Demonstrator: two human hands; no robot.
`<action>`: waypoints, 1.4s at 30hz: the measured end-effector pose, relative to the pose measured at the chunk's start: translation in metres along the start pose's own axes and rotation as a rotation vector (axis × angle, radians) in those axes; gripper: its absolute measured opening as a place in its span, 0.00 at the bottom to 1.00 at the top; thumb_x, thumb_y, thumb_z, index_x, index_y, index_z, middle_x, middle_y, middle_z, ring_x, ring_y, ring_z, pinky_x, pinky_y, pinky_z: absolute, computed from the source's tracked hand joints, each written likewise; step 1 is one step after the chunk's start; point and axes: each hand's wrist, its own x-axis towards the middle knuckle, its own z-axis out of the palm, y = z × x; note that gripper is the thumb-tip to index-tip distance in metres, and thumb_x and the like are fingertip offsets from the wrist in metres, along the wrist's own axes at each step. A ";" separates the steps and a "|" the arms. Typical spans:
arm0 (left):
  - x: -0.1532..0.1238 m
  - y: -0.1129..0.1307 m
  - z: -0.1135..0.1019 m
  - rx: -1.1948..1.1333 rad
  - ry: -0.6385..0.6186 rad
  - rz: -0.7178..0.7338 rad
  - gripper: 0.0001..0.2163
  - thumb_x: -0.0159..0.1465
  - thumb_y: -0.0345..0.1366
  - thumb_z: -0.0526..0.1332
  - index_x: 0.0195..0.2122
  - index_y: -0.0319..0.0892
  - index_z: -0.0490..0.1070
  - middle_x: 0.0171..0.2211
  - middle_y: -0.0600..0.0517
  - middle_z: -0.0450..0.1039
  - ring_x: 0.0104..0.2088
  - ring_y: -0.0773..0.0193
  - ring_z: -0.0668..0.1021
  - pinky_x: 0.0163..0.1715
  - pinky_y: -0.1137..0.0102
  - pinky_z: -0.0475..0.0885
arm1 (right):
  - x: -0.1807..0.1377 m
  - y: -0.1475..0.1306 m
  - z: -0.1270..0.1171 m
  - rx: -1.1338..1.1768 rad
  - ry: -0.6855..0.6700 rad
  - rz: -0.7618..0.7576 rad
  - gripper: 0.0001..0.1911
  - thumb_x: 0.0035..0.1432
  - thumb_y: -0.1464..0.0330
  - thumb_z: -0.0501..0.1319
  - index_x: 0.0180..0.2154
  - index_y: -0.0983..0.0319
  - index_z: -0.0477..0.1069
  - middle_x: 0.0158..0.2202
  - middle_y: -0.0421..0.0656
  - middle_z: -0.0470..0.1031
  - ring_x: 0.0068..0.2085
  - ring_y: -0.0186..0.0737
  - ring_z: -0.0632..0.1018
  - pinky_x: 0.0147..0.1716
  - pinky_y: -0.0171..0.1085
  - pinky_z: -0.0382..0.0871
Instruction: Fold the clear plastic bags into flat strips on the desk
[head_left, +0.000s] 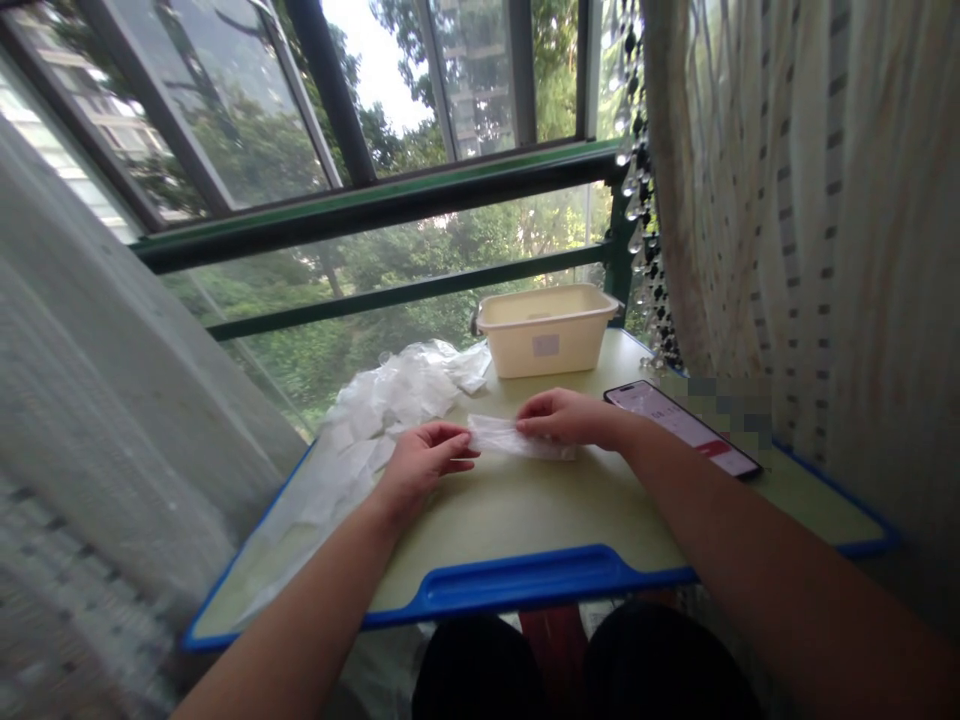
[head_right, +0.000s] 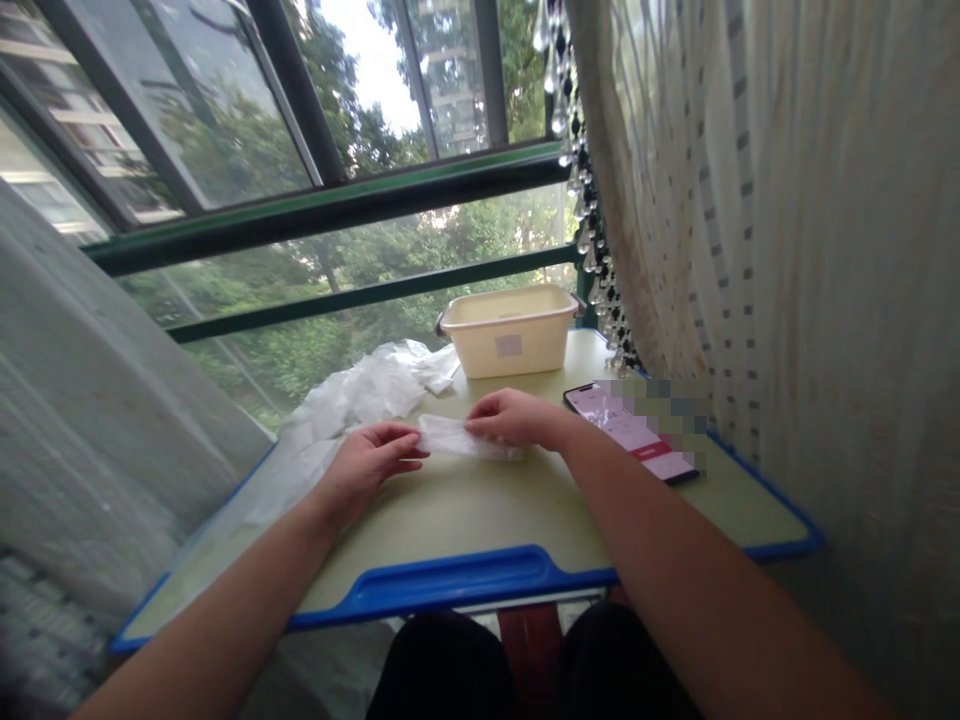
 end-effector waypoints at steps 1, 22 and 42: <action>0.000 0.000 0.000 0.004 0.008 -0.004 0.11 0.50 0.37 0.65 0.31 0.35 0.71 0.27 0.49 0.74 0.29 0.64 0.78 0.29 0.71 0.74 | 0.000 0.000 0.000 0.011 0.002 0.005 0.19 0.48 0.56 0.60 0.36 0.62 0.74 0.29 0.42 0.73 0.24 0.29 0.68 0.22 0.30 0.62; 0.004 -0.002 0.001 0.029 0.162 -0.053 0.13 0.50 0.29 0.64 0.36 0.37 0.66 0.25 0.51 0.72 0.26 0.65 0.78 0.21 0.75 0.73 | 0.002 0.004 -0.007 0.190 0.011 0.092 0.13 0.44 0.69 0.65 0.35 0.66 0.72 0.22 0.39 0.70 0.18 0.26 0.67 0.16 0.27 0.62; 0.008 -0.012 -0.011 0.166 0.327 0.326 0.12 0.51 0.39 0.63 0.32 0.37 0.65 0.27 0.54 0.68 0.29 0.65 0.77 0.27 0.68 0.76 | -0.003 0.002 -0.016 0.547 0.054 0.007 0.12 0.41 0.71 0.67 0.29 0.67 0.68 0.28 0.44 0.72 0.30 0.34 0.76 0.32 0.32 0.73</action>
